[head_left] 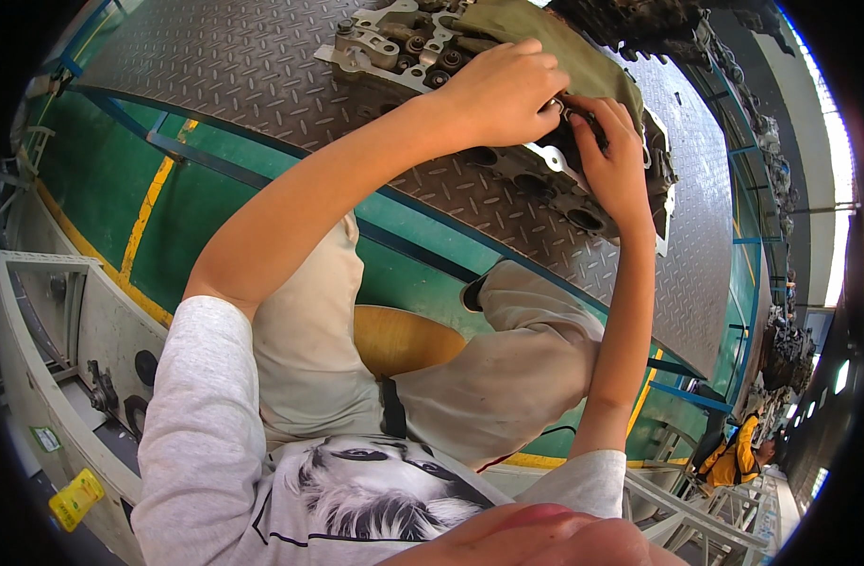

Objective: The person uses their hands to place and align small components into a cylinder head assembly on a workbench.

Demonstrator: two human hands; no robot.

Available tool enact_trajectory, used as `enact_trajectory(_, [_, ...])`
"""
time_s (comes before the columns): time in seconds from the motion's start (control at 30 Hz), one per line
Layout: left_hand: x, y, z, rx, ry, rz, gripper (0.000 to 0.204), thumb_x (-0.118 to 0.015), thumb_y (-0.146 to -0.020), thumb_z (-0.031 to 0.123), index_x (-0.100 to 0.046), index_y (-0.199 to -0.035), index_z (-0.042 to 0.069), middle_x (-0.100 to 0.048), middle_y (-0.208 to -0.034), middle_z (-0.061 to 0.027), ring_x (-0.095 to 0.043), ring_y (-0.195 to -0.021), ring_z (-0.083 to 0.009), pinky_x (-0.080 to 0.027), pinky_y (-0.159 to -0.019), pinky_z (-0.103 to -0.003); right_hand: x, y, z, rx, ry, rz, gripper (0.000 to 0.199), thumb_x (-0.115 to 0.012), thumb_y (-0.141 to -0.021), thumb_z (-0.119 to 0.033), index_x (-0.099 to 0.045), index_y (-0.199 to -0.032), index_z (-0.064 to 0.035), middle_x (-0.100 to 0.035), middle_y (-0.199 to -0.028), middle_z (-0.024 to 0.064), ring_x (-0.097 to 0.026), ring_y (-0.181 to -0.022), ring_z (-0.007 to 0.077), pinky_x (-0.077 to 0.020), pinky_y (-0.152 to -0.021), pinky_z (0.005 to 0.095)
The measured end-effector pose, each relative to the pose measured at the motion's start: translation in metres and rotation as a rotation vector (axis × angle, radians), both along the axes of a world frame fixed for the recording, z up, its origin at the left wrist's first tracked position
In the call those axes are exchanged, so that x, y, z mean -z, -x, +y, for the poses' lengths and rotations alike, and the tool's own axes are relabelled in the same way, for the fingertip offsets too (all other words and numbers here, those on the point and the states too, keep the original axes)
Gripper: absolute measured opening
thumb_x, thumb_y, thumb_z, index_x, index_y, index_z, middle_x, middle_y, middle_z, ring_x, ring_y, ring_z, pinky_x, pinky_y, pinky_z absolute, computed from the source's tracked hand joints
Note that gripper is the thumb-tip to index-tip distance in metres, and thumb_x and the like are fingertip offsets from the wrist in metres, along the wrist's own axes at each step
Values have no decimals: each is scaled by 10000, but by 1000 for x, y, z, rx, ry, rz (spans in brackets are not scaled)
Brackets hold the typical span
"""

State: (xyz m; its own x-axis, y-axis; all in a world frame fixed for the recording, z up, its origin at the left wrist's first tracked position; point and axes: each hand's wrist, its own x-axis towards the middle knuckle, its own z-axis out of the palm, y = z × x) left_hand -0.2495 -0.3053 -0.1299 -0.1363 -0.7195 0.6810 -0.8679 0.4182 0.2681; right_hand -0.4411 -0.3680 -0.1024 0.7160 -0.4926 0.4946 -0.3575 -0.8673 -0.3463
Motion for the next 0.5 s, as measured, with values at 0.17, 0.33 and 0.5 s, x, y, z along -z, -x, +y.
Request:
enact_trajectory(0.17, [-3,0,3,37,-91,-26,264,-712,-815,196,-697,-1008,17,-655,-981,-82,-586,-1017,-270,-512,-881,-401,-2,0,3,14,13,31,214,-652,-894,-94,-683,-1086,-6,-646,-992,134,-590,-965,317,-475,-870,373])
enact_trajectory(0.33, [0,-2,1,39,-75,-23,264,-723,-808,181,-702,-1018,24,-662,-1001,-72,-584,-1037,-270,-514,-893,-401,-1,0,0,7,6,8,224,-737,-821,-61,-698,-1031,7,-669,-990,138,-620,-950,324,-490,-851,373])
enact_trajectory(0.5, [-1,1,1,48,-107,-11,259,-738,-813,181,-707,-1029,41,-665,-1011,-67,-588,-1033,-272,-513,-893,-407,0,1,1,-2,10,6,221,-756,-805,-56,-708,-1011,10,-675,-972,136,-630,-935,322,-496,-843,375])
